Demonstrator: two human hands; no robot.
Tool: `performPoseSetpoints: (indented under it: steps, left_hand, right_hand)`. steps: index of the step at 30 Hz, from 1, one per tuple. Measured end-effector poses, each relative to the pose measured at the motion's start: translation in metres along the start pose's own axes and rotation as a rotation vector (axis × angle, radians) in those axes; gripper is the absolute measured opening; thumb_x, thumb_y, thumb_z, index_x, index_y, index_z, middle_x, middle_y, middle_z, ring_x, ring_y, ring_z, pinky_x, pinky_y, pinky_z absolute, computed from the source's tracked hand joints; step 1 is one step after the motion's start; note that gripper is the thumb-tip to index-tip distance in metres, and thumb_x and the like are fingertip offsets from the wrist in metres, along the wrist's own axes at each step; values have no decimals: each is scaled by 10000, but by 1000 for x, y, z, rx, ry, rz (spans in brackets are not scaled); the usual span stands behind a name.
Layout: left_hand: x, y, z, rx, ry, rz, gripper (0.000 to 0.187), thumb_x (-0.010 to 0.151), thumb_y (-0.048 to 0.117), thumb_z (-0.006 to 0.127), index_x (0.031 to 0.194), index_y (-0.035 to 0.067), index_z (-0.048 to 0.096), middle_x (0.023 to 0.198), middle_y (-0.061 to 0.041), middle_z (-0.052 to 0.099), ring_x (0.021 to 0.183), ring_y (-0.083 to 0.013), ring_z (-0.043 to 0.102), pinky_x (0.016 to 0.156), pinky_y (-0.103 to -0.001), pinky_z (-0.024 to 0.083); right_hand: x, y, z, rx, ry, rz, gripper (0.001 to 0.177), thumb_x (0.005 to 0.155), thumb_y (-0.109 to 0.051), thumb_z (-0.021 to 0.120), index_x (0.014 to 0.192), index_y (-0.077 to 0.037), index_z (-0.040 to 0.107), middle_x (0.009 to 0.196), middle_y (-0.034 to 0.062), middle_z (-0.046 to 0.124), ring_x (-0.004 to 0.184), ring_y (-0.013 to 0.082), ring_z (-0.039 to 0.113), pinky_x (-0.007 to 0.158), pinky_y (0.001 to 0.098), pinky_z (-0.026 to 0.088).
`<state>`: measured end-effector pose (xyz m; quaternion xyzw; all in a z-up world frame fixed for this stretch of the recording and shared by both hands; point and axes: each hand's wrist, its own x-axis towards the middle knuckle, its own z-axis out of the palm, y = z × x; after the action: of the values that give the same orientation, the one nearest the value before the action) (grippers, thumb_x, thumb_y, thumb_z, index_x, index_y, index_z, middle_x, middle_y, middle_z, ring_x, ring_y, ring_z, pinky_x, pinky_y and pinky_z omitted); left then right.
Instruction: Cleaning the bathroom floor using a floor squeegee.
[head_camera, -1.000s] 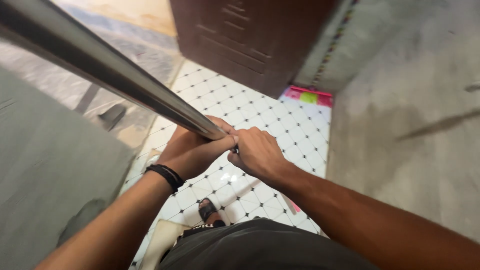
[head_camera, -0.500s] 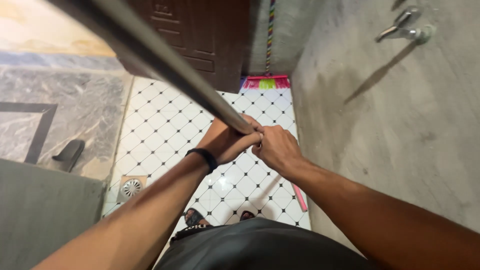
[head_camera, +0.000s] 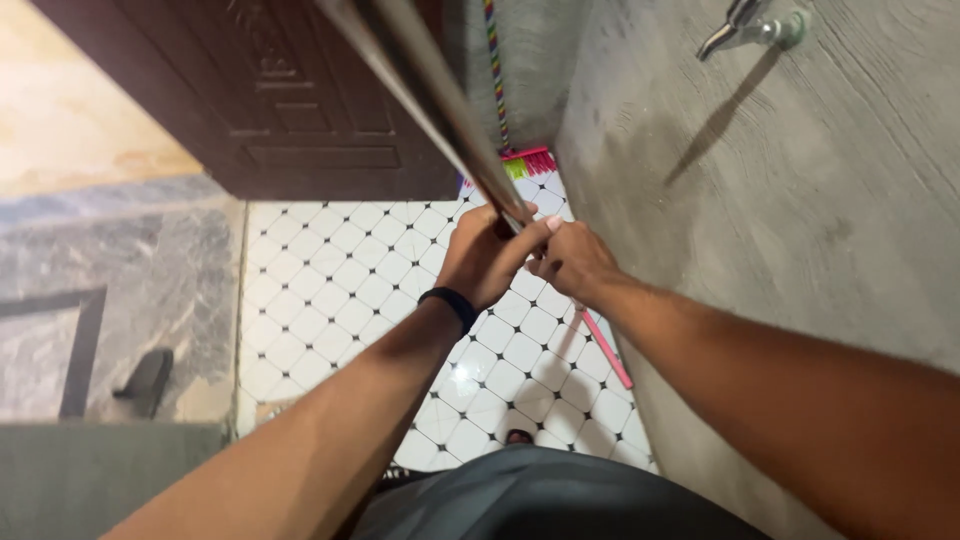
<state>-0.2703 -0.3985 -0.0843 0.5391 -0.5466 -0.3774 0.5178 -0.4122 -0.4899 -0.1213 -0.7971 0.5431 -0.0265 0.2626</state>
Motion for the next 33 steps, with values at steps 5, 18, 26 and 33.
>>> performPoseSetpoints:
  steps: [5,18,26,33]
  left_hand:
    - [0,8,-37,-77,70,-245,350,869,395,739,889,46,723,807,-54,739,782,-126,694,750,-300,559]
    - [-59,-39,-161,-23,44,-281,185,861,264,705,871,82,737,824,6,739,798,-89,678,740,-275,551]
    - [-86,-26,-242,64,27,-302,151,848,239,729,859,91,758,804,-4,746,758,-101,675,705,-287,544]
    - [-112,-25,-312,63,72,-277,118,831,219,755,849,102,757,821,5,766,781,-89,699,720,-273,561]
  right_hand:
    - [10,-24,22,-45,-103,-46,366,806,-299,833,1092,-107,710,927,122,751,896,293,718,810,427,557]
    - [-9,-117,112,151,-119,48,317,854,-304,781,1143,-180,737,856,102,741,758,233,684,757,406,542]
    - [-29,-202,132,123,-150,66,288,887,-338,765,1123,-172,753,774,103,691,697,218,624,706,421,505]
    - [-49,-281,149,128,-146,15,320,892,-346,745,1176,-200,734,765,80,681,681,207,617,700,416,498]
